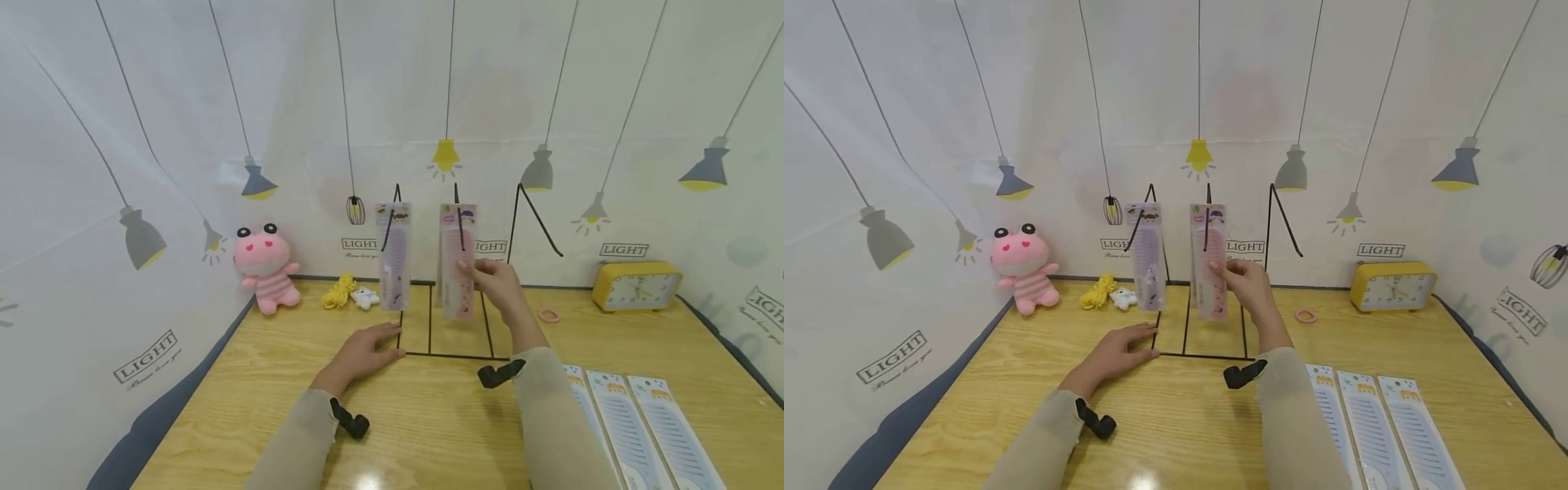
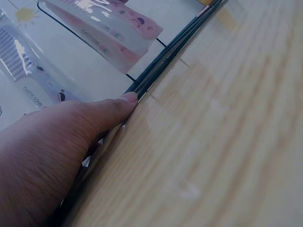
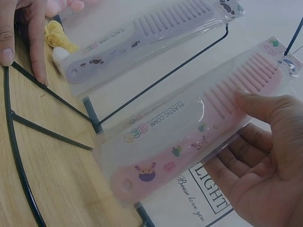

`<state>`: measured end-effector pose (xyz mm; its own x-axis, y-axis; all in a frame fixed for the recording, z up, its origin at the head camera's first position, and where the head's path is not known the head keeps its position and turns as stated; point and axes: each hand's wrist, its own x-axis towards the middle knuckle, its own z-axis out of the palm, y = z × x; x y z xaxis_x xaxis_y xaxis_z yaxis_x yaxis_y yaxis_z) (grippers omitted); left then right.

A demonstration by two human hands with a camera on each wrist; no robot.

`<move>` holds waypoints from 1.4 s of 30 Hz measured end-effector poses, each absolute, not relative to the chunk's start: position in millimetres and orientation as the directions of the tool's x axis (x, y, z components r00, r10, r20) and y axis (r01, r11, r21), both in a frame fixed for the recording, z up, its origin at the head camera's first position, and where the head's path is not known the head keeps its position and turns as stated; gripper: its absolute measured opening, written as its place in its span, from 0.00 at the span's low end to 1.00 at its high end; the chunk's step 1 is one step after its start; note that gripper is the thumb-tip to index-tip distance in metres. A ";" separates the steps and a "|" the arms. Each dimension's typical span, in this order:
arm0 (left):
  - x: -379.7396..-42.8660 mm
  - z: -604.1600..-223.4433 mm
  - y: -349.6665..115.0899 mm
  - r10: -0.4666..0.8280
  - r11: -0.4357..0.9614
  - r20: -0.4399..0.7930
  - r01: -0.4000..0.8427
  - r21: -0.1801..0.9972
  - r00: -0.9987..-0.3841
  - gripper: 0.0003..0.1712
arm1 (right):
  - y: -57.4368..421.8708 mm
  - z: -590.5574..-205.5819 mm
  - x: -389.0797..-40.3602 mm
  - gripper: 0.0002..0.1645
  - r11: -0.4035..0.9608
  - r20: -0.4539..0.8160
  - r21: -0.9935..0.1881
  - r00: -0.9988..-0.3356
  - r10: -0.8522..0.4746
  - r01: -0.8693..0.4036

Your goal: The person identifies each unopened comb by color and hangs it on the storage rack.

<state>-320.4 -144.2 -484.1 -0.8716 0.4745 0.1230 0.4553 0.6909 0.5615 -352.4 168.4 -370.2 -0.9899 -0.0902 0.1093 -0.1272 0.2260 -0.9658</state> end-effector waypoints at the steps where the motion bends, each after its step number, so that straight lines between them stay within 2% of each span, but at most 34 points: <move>1: -320.2 -484.3 -144.2 0.474 0.691 0.121 0.454 0.563 -0.872 0.36 | 168.9 -370.4 -352.2 0.39 0.233 0.110 -0.964 -0.990 -0.089 -0.129; 9: -320.9 -485.6 -142.7 0.471 0.700 0.123 0.455 0.551 -0.874 0.36 | 174.4 -368.6 -352.2 0.36 0.315 0.113 -0.939 -0.988 -0.105 -0.140; 16: -318.7 -483.3 -141.3 0.486 0.714 0.137 0.483 0.507 -0.863 0.36 | 183.4 -367.2 -344.4 0.28 0.504 0.138 -0.841 -0.979 -0.152 -0.197; 20: -320.2 -484.5 -142.4 0.484 0.720 0.150 0.490 0.492 -0.862 0.36 | 188.1 -364.6 -338.5 0.26 0.555 0.165 -0.801 -0.974 -0.155 -0.224; 30: -322.3 -484.7 -142.5 0.483 0.695 0.132 0.471 0.544 -0.865 0.35 | 210.3 -358.8 -313.4 0.32 0.579 0.220 -0.770 -0.963 -0.155 -0.269; 42: -317.8 -482.1 -139.5 0.474 0.701 0.131 0.463 0.542 -0.871 0.35 | 243.3 -366.6 -279.7 0.34 0.576 0.184 -0.781 -0.971 -0.155 -0.240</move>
